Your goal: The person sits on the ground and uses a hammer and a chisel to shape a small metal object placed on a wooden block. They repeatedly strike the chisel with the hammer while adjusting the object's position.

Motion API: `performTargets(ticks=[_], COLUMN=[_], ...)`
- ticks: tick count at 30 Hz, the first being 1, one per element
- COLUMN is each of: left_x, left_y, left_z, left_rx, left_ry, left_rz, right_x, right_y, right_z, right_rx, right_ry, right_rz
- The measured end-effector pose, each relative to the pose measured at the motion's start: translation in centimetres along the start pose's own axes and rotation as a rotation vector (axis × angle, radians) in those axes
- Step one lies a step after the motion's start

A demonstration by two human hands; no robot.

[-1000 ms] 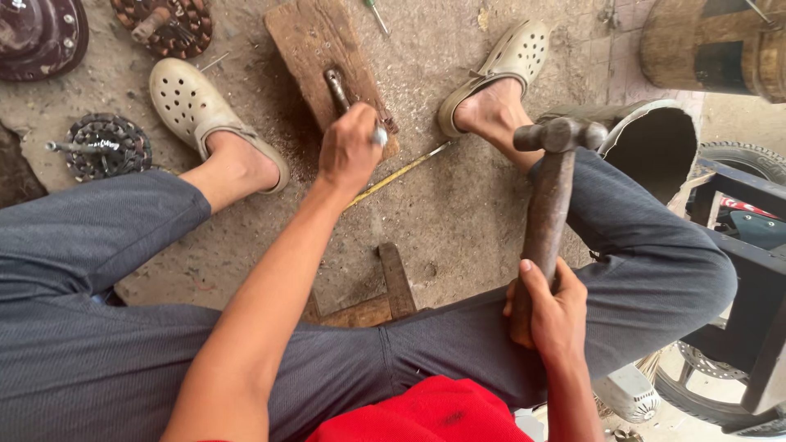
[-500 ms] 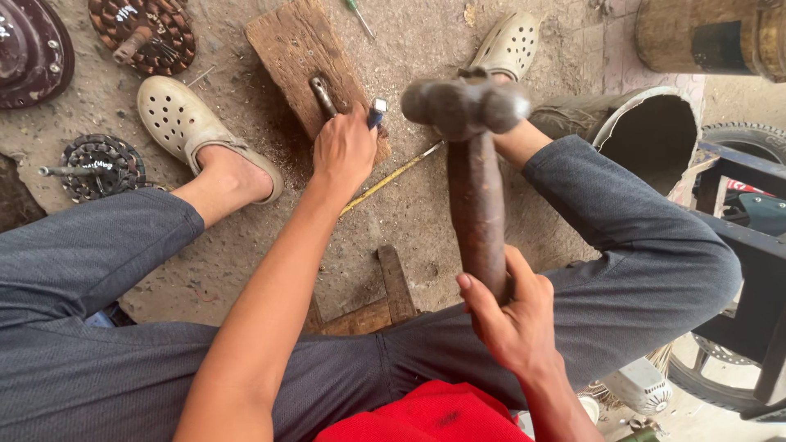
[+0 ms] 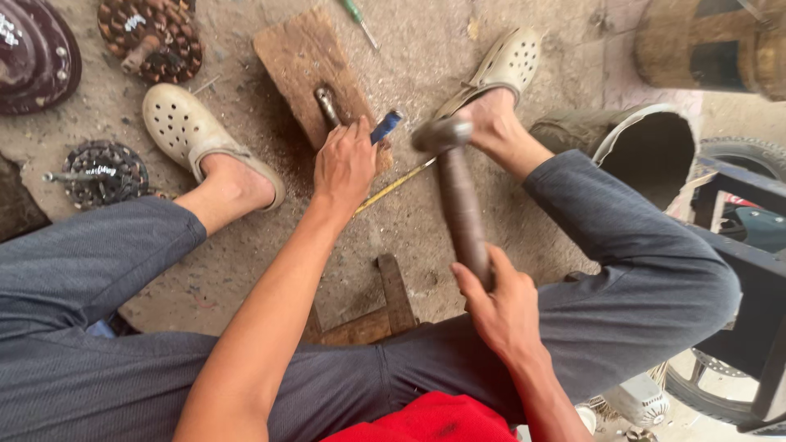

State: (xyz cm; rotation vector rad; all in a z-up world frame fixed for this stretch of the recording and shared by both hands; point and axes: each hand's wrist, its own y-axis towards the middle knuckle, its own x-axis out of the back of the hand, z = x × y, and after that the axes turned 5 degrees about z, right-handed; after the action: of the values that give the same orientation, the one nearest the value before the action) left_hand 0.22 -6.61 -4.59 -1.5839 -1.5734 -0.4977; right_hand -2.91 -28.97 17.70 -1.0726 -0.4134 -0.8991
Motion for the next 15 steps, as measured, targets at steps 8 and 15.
performTargets(ticks=[8,15], left_x=[1.5,4.8], left_y=[-0.5,1.3], left_z=[0.0,2.1], left_rx=[-0.098,0.176], left_ry=[-0.142,-0.756], left_rz=[-0.106,-0.267], right_x=[-1.1,-2.9], right_y=[1.0,4.4], right_z=[1.5,-0.5], right_rx=[-0.054,-0.341], right_ry=[0.256,0.409], right_rz=[0.061,0.214])
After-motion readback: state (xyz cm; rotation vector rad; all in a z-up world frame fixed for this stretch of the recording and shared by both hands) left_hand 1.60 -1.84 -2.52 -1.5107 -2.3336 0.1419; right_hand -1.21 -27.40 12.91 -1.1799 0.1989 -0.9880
